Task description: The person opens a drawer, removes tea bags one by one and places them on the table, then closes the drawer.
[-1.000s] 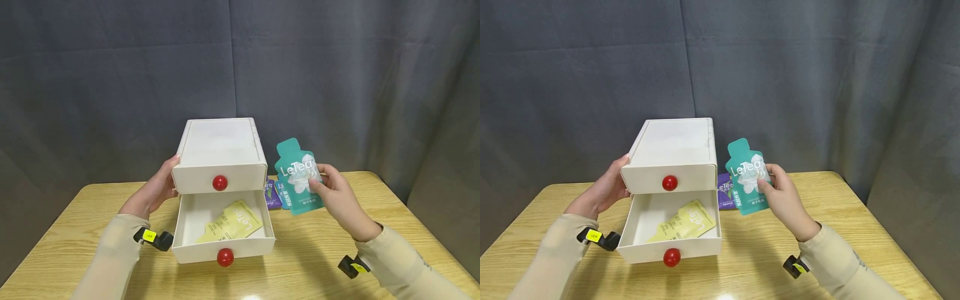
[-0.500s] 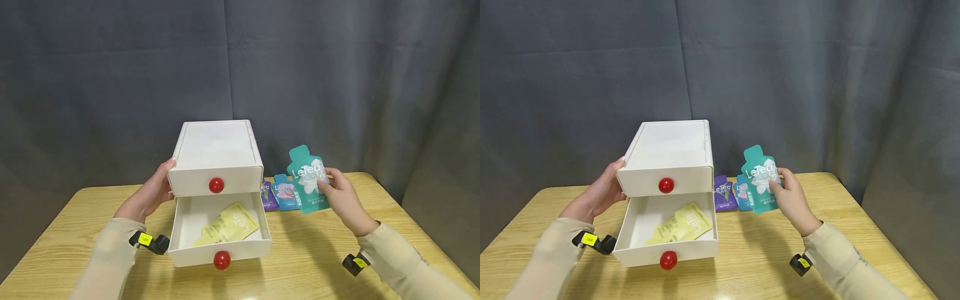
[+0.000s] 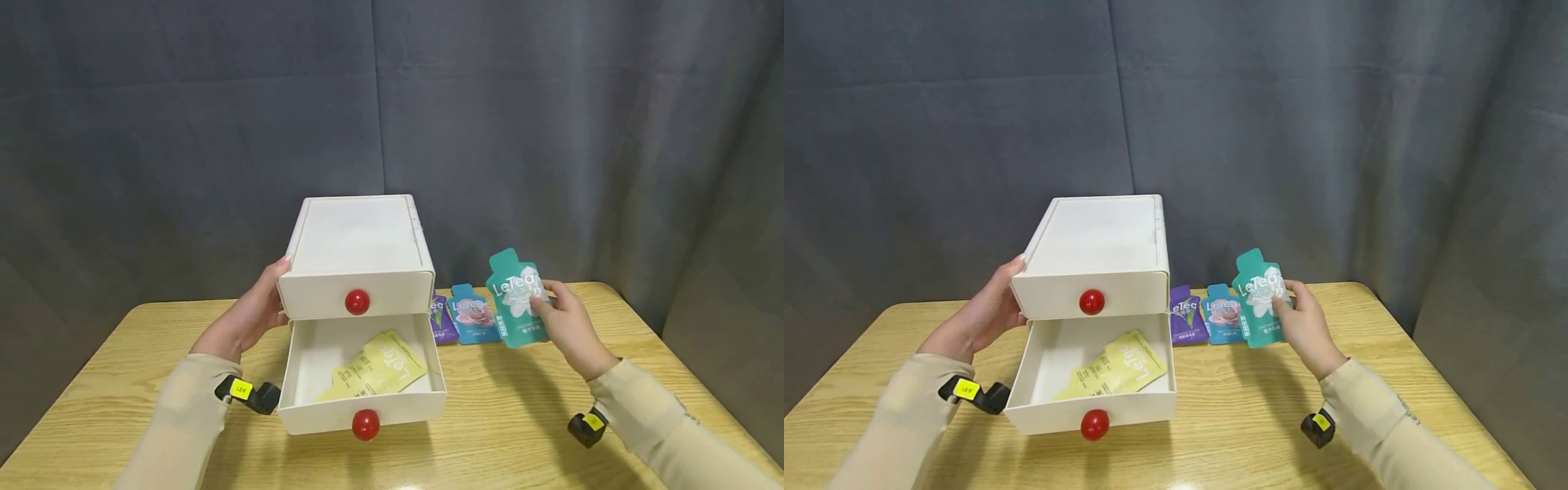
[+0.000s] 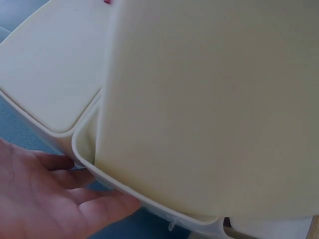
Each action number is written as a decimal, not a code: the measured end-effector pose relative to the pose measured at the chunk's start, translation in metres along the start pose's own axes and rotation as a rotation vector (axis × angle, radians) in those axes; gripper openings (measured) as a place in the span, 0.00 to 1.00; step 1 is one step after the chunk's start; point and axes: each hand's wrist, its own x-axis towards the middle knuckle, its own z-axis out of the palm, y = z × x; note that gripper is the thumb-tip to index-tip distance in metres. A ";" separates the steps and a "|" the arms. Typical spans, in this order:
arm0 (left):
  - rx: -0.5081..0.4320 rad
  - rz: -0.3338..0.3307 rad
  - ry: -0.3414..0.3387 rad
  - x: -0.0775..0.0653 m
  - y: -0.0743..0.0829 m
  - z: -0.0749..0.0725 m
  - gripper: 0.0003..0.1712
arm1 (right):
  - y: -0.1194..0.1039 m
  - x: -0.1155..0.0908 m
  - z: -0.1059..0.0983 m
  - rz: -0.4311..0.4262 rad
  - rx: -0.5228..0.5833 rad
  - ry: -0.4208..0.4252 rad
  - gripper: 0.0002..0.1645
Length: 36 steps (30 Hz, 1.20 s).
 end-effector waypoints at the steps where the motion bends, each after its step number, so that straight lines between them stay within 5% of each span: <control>1: 0.000 0.001 0.001 0.000 0.000 0.000 0.46 | 0.002 0.001 0.000 0.007 0.003 -0.005 0.28; 20: -0.016 0.002 -0.016 0.001 -0.002 0.001 0.45 | 0.030 0.022 0.000 0.104 -0.025 -0.026 0.29; 36: -0.016 0.003 -0.011 -0.001 -0.002 0.000 0.45 | 0.051 0.035 0.001 0.065 -0.070 -0.010 0.29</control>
